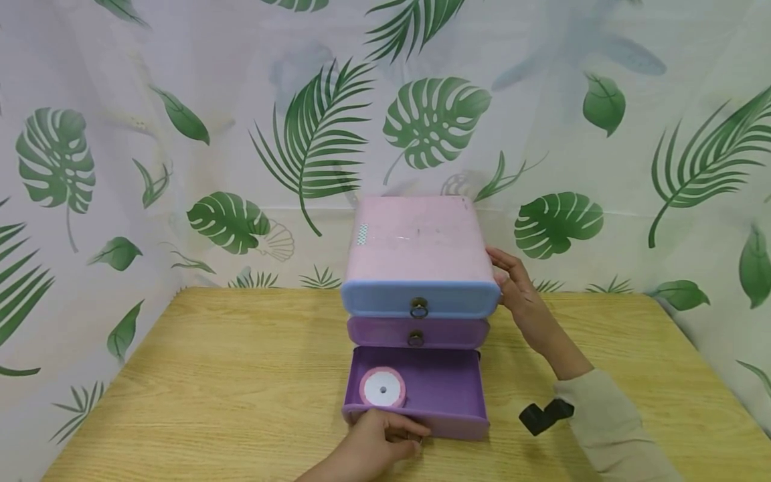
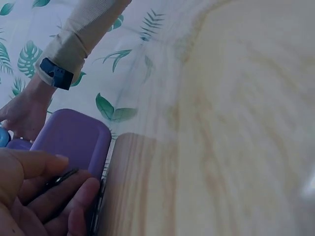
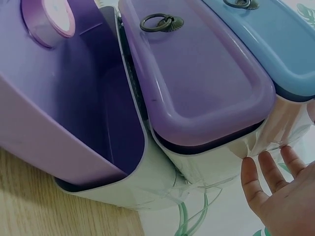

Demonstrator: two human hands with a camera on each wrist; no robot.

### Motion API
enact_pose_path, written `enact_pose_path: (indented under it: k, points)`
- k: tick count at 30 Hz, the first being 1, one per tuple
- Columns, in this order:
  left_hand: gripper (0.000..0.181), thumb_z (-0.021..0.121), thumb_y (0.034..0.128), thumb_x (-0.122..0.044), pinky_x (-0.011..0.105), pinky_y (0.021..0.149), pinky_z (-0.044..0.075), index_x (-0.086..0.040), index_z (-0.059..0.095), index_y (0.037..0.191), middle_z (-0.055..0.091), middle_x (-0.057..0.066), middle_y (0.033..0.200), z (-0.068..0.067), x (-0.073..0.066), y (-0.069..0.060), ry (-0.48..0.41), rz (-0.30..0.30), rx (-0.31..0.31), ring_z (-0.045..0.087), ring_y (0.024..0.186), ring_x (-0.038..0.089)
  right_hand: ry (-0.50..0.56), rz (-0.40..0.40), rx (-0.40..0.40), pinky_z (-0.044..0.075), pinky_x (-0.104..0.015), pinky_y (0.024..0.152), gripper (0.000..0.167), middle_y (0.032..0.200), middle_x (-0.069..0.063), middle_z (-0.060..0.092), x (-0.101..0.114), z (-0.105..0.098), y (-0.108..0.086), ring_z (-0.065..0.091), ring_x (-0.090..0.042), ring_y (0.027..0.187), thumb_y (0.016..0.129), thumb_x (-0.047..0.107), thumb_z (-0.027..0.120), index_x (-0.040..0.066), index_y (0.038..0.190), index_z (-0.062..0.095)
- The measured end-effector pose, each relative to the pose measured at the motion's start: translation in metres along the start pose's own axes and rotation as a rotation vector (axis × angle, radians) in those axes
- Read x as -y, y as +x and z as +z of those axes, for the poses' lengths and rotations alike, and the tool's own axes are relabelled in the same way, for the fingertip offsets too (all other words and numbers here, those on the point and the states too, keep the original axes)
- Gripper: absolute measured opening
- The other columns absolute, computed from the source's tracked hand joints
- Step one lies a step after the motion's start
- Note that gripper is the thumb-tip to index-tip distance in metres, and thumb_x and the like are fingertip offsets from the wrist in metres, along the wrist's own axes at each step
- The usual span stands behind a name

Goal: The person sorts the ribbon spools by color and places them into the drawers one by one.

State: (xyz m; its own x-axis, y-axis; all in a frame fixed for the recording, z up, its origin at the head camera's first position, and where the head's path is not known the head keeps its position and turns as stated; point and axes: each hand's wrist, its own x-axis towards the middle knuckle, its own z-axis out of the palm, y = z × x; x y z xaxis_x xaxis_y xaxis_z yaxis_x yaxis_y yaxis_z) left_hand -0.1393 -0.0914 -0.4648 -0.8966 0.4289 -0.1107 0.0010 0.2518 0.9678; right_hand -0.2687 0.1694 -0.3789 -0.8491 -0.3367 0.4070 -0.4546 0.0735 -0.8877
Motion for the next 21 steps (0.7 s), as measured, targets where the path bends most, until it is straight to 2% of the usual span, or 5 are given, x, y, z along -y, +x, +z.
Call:
enact_pose_path:
  k: [3,7,15,21]
  points:
    - [0.02,0.067,0.0824,0.002,0.012,0.067,0.048,-0.002,0.075,0.1,0.074,0.013,0.095,0.002,0.0,0.002,0.015,-0.002,-0.045,0.061,0.078,0.0,0.0,-0.004,0.0,0.045,-0.015,0.085,0.044,0.14,0.004,0.029,-0.001,0.0,0.0,0.047,-0.001,0.115,0.106,0.024,0.027,0.02,0.15,0.027]
    - [0.023,0.066,0.0803,0.005,0.014,0.063,0.047,-0.002,0.075,0.1,0.074,0.014,0.093,0.004,0.002,0.005,0.006,-0.001,-0.069,0.06,0.073,0.002,0.007,-0.006,-0.001,0.045,-0.015,0.084,0.044,0.14,0.004,0.029,-0.002,0.0,0.0,0.048,-0.001,0.114,0.106,0.024,0.027,0.02,0.15,0.028]
    - [0.023,0.064,0.0811,0.005,0.011,0.067,0.049,0.0,0.075,0.101,0.073,0.015,0.096,0.005,-0.006,0.01,-0.021,0.047,-0.099,0.064,0.078,0.003,0.025,-0.02,-0.009,0.046,-0.016,0.083,0.043,0.139,0.006,0.031,-0.004,-0.001,0.0,0.05,0.0,0.111,0.106,0.022,0.028,0.022,0.149,0.03]
    - [0.024,0.064,0.0787,0.006,0.011,0.065,0.049,0.0,0.075,0.099,0.074,0.016,0.096,0.005,-0.008,0.017,-0.047,0.058,-0.138,0.065,0.077,0.002,0.031,-0.026,-0.003,0.046,-0.017,0.083,0.043,0.14,0.007,0.031,-0.006,-0.002,0.0,0.05,-0.001,0.112,0.106,0.022,0.027,0.022,0.149,0.029]
